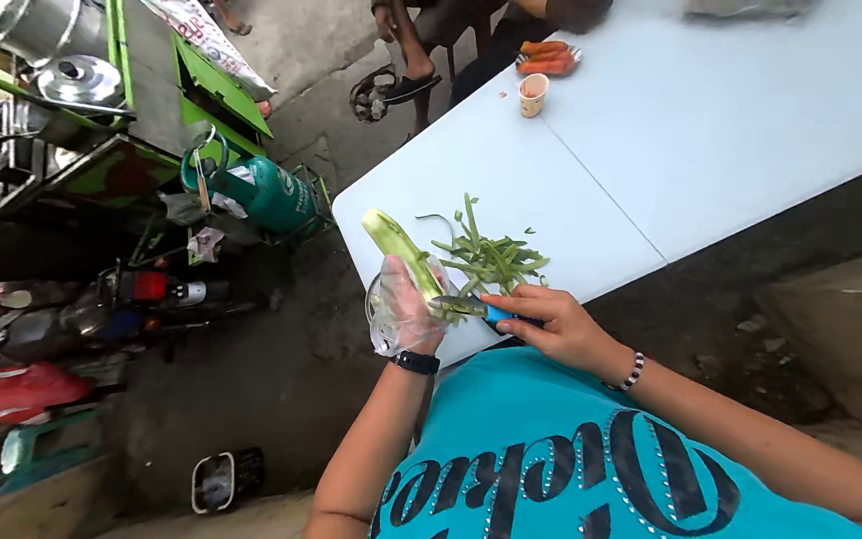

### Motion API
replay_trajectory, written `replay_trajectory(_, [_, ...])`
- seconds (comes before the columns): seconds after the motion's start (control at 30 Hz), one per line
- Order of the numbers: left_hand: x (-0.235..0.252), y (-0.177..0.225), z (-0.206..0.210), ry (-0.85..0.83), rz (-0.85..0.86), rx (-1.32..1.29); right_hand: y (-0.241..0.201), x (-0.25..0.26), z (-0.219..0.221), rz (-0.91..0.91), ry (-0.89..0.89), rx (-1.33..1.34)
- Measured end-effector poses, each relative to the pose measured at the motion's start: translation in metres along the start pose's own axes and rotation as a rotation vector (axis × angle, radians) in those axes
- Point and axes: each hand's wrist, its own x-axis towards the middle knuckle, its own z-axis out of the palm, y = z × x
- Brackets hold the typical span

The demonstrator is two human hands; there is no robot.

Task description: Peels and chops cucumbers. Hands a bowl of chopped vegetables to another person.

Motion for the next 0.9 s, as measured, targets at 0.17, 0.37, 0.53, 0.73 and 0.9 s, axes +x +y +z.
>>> replay_trajectory(0.17, [-0.002,0.0,-0.004,-0.027,0.002,-0.016,0.002,0.001,0.003,-0.032,0.002,-0.036])
replay_trajectory(0.37, [-0.004,0.002,-0.003,-0.037,-0.035,-0.055,0.006,0.003,0.008,-0.055,0.041,-0.065])
replay_trajectory(0.53, [-0.004,0.0,-0.004,-0.094,-0.043,-0.082,0.01,0.007,0.005,-0.057,0.016,-0.073])
replay_trajectory(0.73, [-0.005,0.001,-0.005,-0.099,-0.064,-0.063,0.013,0.013,0.004,-0.064,-0.003,-0.091])
replay_trajectory(0.9, [-0.009,0.004,-0.004,-0.121,-0.027,-0.028,0.017,0.02,0.005,-0.077,0.029,-0.112])
